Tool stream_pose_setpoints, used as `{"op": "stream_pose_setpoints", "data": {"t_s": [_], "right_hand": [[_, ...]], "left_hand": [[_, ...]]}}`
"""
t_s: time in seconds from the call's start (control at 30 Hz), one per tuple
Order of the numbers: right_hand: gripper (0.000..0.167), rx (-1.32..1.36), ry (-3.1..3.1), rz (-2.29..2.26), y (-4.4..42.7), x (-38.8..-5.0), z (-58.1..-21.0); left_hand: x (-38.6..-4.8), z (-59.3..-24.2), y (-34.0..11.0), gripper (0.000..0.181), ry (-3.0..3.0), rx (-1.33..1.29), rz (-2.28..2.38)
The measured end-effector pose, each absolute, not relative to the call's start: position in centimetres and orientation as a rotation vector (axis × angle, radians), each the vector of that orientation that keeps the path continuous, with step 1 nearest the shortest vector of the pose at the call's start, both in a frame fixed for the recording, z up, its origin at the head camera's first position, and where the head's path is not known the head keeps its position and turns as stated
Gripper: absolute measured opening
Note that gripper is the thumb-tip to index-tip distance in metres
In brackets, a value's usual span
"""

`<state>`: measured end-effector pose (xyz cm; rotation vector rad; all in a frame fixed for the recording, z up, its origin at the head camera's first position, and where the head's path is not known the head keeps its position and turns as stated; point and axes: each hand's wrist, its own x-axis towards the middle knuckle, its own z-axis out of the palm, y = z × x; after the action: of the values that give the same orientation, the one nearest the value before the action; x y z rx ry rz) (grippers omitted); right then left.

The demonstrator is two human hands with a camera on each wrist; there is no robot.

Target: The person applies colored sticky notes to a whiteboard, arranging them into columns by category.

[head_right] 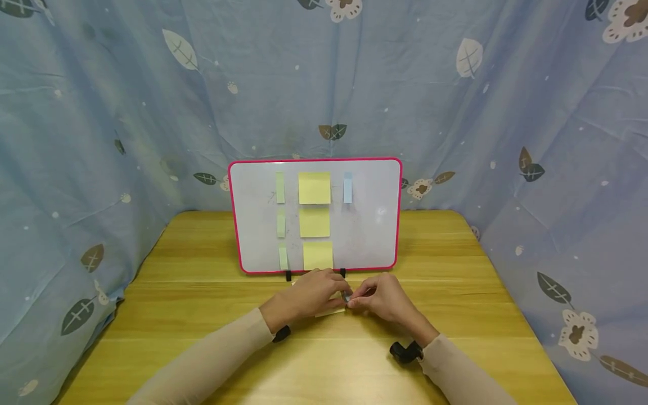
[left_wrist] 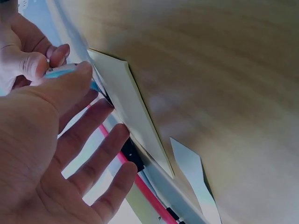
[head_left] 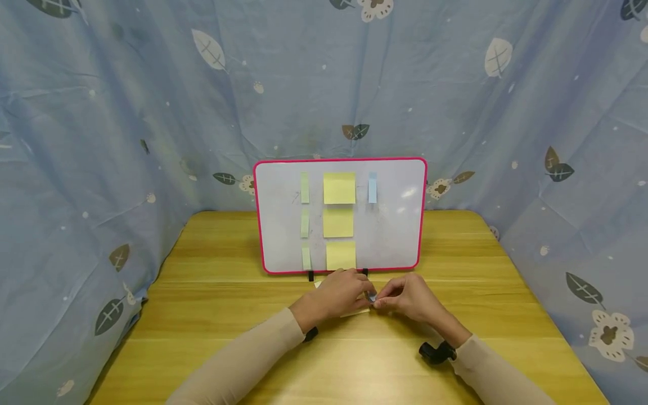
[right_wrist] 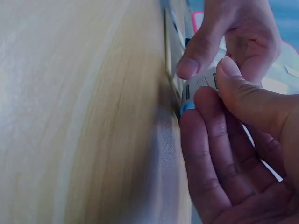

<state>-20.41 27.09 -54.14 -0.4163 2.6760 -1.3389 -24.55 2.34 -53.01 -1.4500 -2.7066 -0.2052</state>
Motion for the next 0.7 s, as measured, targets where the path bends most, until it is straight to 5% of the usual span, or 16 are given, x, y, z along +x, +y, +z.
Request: {"op": "stream_pose_setpoints", "data": {"t_s": [0.7], "right_hand": [[0.027, -0.199, 2.234, -1.576, 27.74, -20.62, -53.82]], "left_hand": [[-23.98, -53.3, 3.32, 0.013, -2.661, -1.35, -0.124]]}}
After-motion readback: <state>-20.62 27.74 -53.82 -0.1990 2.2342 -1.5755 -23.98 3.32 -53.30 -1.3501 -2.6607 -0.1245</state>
